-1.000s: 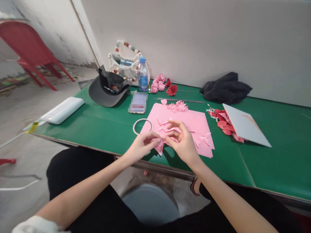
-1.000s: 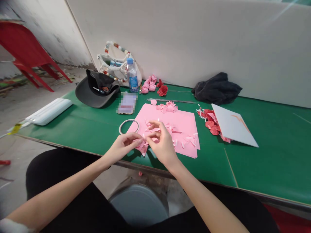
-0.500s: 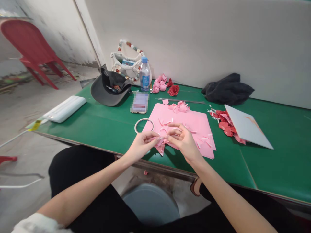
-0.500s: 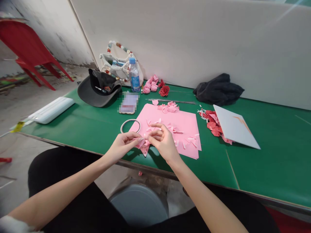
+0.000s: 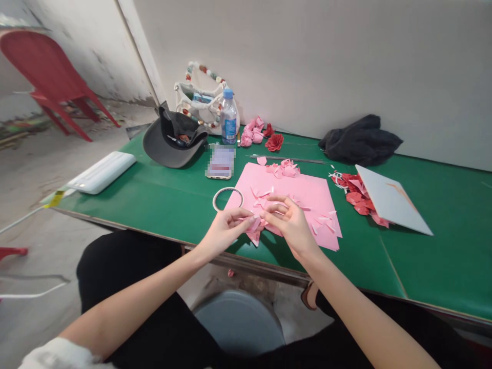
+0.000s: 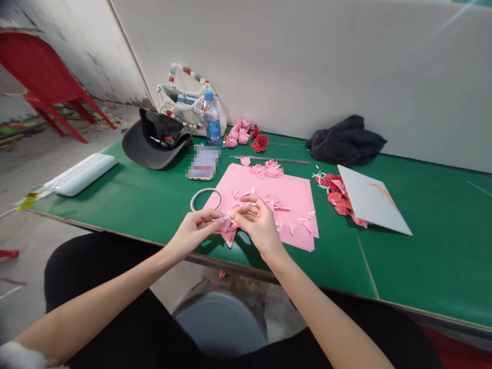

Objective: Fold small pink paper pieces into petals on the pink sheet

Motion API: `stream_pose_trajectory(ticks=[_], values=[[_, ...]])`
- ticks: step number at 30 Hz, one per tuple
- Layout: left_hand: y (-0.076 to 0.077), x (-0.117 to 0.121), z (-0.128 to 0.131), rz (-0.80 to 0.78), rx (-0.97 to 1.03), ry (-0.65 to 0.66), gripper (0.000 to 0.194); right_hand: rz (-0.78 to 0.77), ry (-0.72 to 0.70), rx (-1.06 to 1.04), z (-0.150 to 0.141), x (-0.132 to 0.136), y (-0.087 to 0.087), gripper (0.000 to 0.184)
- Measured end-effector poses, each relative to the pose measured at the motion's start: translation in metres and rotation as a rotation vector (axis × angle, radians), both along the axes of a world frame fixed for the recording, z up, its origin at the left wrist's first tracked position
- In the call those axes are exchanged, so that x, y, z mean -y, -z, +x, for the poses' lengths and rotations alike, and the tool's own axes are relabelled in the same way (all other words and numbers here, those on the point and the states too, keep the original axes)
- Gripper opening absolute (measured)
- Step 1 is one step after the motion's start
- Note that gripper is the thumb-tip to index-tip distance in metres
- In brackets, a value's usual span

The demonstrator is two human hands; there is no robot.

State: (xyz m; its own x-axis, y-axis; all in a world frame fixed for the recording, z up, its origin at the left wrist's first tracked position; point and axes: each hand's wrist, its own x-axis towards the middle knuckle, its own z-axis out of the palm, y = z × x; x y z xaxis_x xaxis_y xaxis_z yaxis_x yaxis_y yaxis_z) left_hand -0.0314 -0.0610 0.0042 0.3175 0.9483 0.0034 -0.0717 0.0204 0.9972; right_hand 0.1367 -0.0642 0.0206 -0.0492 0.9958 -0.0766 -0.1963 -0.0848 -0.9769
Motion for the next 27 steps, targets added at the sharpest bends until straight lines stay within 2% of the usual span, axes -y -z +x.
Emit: stream_pose_trajectory(ticks=[8, 13, 17, 23, 25, 27], values=[[0.001, 0.0, -0.002, -0.025, -0.012, 0.072, 0.027, 0.125, 0.049, 0.094, -0.006, 0.002, 0.007, 0.036], [0.0, -0.001, -0.003, 0.03, -0.044, 0.072, 0.025, 0.246, 0.079, 0.238, -0.01, 0.009, 0.006, 0.03], [0.001, -0.001, -0.002, 0.011, -0.025, 0.062, 0.025, 0.324, 0.098, 0.286, -0.012, 0.012, 0.007, 0.033], [0.002, -0.001, -0.002, 0.044, -0.047, 0.117, 0.021, 0.275, 0.037, 0.205, -0.008, 0.007, 0.006, 0.049], [-0.002, -0.003, -0.005, 0.128, -0.125, 0.122, 0.021, 0.245, -0.02, 0.208, -0.001, 0.003, 0.002, 0.046], [-0.006, -0.007, -0.011, 0.258, -0.294, 0.088, 0.022, 0.215, -0.071, 0.248, 0.008, -0.001, -0.001, 0.037]])
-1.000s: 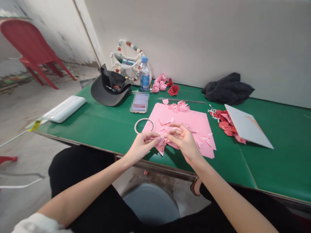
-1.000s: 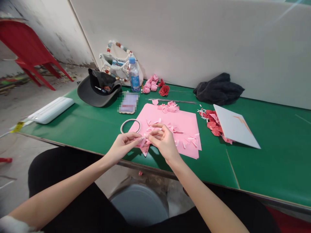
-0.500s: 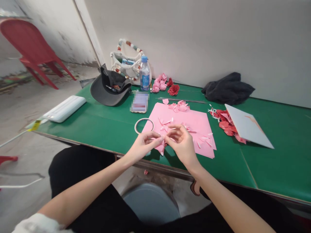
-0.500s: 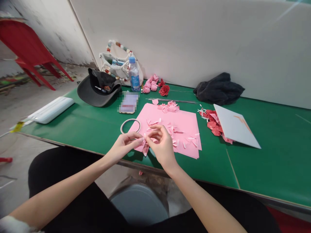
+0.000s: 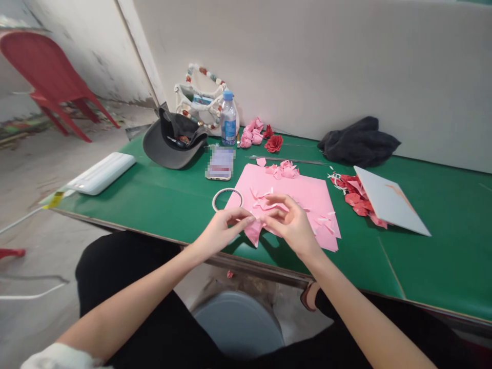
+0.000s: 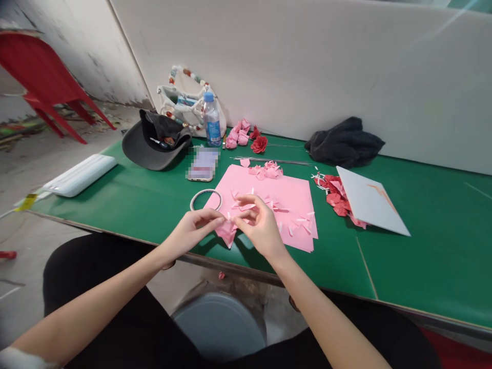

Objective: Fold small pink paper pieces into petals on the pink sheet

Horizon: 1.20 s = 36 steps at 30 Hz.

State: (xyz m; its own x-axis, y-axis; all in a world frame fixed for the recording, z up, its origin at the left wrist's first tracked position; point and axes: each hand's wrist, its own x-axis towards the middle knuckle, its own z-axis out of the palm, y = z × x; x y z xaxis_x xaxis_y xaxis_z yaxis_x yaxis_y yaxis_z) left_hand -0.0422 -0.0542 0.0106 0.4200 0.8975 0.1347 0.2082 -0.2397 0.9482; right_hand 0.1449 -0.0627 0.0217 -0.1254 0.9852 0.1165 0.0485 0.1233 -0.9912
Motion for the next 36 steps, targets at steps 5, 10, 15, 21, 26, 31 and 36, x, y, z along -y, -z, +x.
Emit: stream_pose_trajectory(ticks=[5, 10, 15, 21, 26, 31, 36], values=[[-0.004, -0.011, -0.019, 0.371, -0.725, -0.168, 0.017, -0.064, -0.026, 0.273, 0.018, -0.006, 0.001, 0.044], [0.004, -0.011, -0.023, 0.476, -0.963, -0.152, 0.021, 0.112, -0.023, 0.508, 0.013, -0.007, 0.018, 0.061], [0.004, -0.007, -0.019, 0.428, -0.642, -0.149, 0.02, 0.396, 0.046, 0.703, 0.008, -0.007, 0.021, 0.064], [0.001, -0.003, -0.01, 0.343, -0.315, -0.077, 0.016, 0.485, 0.025, 0.564, -0.002, 0.005, 0.011, 0.048], [0.009, 0.0, -0.002, 0.236, -0.142, -0.047, 0.018, 0.67, -0.013, 0.607, -0.009, 0.012, 0.011, 0.048], [0.01, 0.004, 0.003, 0.201, -0.037, -0.14, 0.02, 0.758, 0.045, 0.611, -0.01, 0.013, 0.011, 0.042], [0.009, 0.005, 0.005, 0.252, -0.026, -0.149, 0.017, 0.561, 0.136, 0.392, -0.013, 0.017, 0.003, 0.031]])
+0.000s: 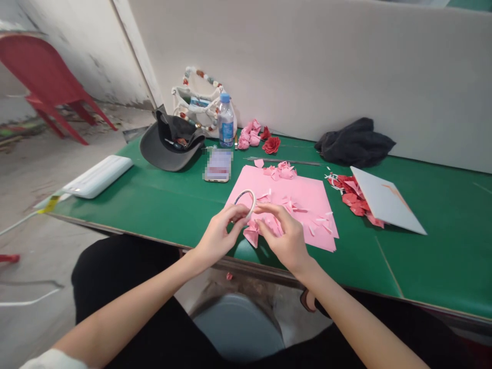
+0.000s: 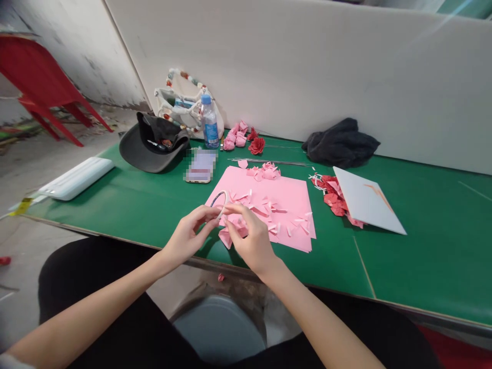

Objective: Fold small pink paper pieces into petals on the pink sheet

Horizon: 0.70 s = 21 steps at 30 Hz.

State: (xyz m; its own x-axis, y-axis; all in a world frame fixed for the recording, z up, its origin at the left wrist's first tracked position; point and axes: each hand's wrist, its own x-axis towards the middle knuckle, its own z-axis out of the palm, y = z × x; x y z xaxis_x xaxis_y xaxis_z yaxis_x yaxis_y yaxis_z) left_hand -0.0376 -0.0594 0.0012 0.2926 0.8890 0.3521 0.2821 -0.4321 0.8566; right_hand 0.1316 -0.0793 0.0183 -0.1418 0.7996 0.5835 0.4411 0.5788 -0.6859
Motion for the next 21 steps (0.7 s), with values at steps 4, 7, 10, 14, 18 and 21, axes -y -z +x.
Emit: stream_pose_trajectory(ticks=[4, 7, 10, 14, 18, 21], values=[[0.001, 0.0, 0.0, 0.007, -0.047, -0.005, 0.017, -0.029, 0.053, -0.059, -0.002, 0.0, 0.002, 0.028], [0.0, 0.0, 0.001, -0.004, -0.049, -0.011, 0.018, 0.084, 0.089, 0.061, -0.001, -0.003, 0.008, 0.038], [-0.001, 0.001, 0.002, -0.001, -0.054, 0.017, 0.016, 0.209, 0.078, 0.187, 0.0, -0.005, 0.012, 0.039], [-0.003, 0.003, 0.003, 0.033, -0.088, 0.024, 0.009, 0.249, 0.114, 0.181, 0.002, -0.004, 0.011, 0.033], [-0.003, 0.001, 0.001, 0.083, -0.133, 0.013, 0.01, 0.162, 0.142, 0.13, 0.0, -0.002, 0.007, 0.025], [-0.002, -0.001, 0.0, 0.11, -0.149, 0.008, 0.013, 0.161, 0.158, 0.133, -0.002, -0.001, 0.007, 0.02]])
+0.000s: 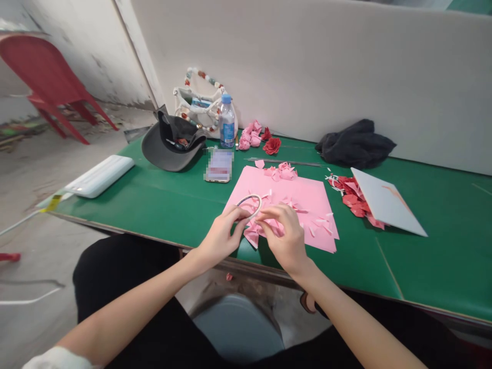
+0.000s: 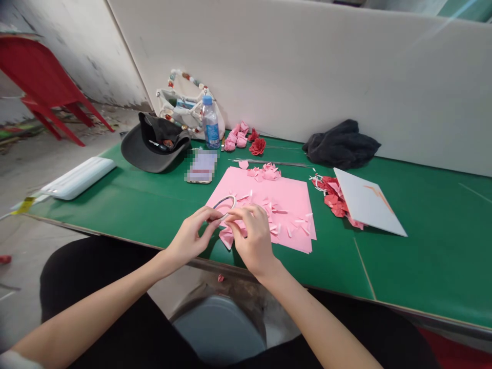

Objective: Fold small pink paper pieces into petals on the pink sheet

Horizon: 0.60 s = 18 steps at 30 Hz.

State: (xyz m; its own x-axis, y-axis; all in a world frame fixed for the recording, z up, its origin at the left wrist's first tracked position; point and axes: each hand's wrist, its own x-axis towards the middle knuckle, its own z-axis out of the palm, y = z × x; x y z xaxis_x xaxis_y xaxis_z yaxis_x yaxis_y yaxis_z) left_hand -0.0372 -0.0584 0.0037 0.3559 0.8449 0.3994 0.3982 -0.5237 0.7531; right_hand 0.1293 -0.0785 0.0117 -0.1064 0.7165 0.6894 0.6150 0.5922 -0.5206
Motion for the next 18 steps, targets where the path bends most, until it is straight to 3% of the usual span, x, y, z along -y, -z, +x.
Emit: stream_pose_trajectory(ticks=[18], values=[[-0.0043, 0.0022, 0.0018, 0.103, 0.023, -0.07, 0.011, 0.146, -0.214, 0.122, 0.0054, -0.0016, -0.0003, 0.026]])
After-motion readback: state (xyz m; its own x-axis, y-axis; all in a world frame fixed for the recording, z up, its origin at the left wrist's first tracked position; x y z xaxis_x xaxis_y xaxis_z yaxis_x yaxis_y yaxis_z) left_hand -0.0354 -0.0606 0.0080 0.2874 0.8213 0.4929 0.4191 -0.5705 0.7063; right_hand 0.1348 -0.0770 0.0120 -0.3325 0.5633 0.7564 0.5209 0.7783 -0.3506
